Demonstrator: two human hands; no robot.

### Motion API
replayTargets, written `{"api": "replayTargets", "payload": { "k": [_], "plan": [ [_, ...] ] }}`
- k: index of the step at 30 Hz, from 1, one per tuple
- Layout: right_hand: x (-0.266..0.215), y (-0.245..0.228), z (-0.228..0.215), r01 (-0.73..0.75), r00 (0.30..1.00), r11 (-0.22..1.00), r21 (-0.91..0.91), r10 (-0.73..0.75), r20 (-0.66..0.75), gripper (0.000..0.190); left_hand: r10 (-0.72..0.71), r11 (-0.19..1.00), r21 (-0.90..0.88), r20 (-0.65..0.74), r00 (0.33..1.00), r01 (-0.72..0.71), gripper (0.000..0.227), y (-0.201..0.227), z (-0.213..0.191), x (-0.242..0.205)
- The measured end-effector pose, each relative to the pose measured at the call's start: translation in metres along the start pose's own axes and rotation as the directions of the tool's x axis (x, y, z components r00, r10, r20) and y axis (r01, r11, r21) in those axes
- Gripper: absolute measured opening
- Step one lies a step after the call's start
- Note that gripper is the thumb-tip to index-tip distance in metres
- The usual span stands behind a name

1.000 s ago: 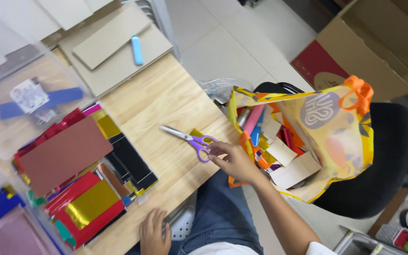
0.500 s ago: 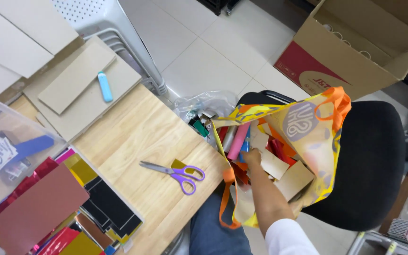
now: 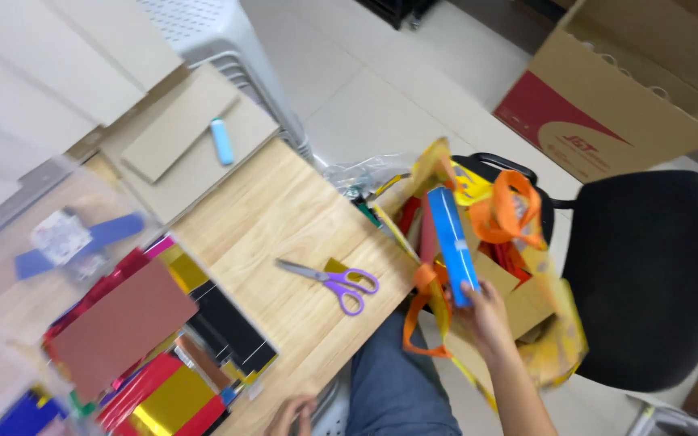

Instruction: Sorting, cutting, and organizing various colored foil sheets into a clear plastic storage container on a wooden table.

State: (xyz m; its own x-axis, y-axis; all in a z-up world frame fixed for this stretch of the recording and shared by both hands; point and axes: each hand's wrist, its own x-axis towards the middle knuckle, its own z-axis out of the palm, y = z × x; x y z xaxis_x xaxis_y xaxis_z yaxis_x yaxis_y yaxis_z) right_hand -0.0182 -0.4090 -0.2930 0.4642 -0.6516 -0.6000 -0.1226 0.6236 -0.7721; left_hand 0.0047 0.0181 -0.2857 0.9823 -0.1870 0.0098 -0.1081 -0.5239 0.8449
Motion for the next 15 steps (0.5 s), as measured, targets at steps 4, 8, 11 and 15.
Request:
{"api": "replayTargets", "payload": {
  "k": [4, 8, 11, 15],
  "plan": [
    [-0.152, -0.001, 0.048, 0.05, 0.958, 0.997, -0.052, -0.034, 0.286, 0.041, -0.005, 0.948, -0.313, 0.189, 0.982, 0.065, 0.021, 0.123, -0.019, 0.048],
    [-0.228, 0.001, 0.086, 0.221, 0.727, 0.928, -0.299, 0.047, 0.685, 0.042, 0.051, 0.556, -0.829, 0.099, 0.994, 0.054, 0.063, 0.18, -0.036, 0.058],
    [-0.263, -0.023, 0.12, 0.47, 0.519, 0.833, -0.291, 0.006, 0.855, 0.048, -0.064, 0.502, -0.864, -0.075, 0.995, -0.033, 0.058, 0.204, -0.062, 0.044],
    [-0.31, -0.064, 0.164, 0.882, 0.188, 0.471, -0.02, -0.312, 0.931, 0.031, -0.131, 0.76, -0.644, -0.28, 0.951, -0.085, 0.051, 0.209, -0.082, 0.001]
  ]
}}
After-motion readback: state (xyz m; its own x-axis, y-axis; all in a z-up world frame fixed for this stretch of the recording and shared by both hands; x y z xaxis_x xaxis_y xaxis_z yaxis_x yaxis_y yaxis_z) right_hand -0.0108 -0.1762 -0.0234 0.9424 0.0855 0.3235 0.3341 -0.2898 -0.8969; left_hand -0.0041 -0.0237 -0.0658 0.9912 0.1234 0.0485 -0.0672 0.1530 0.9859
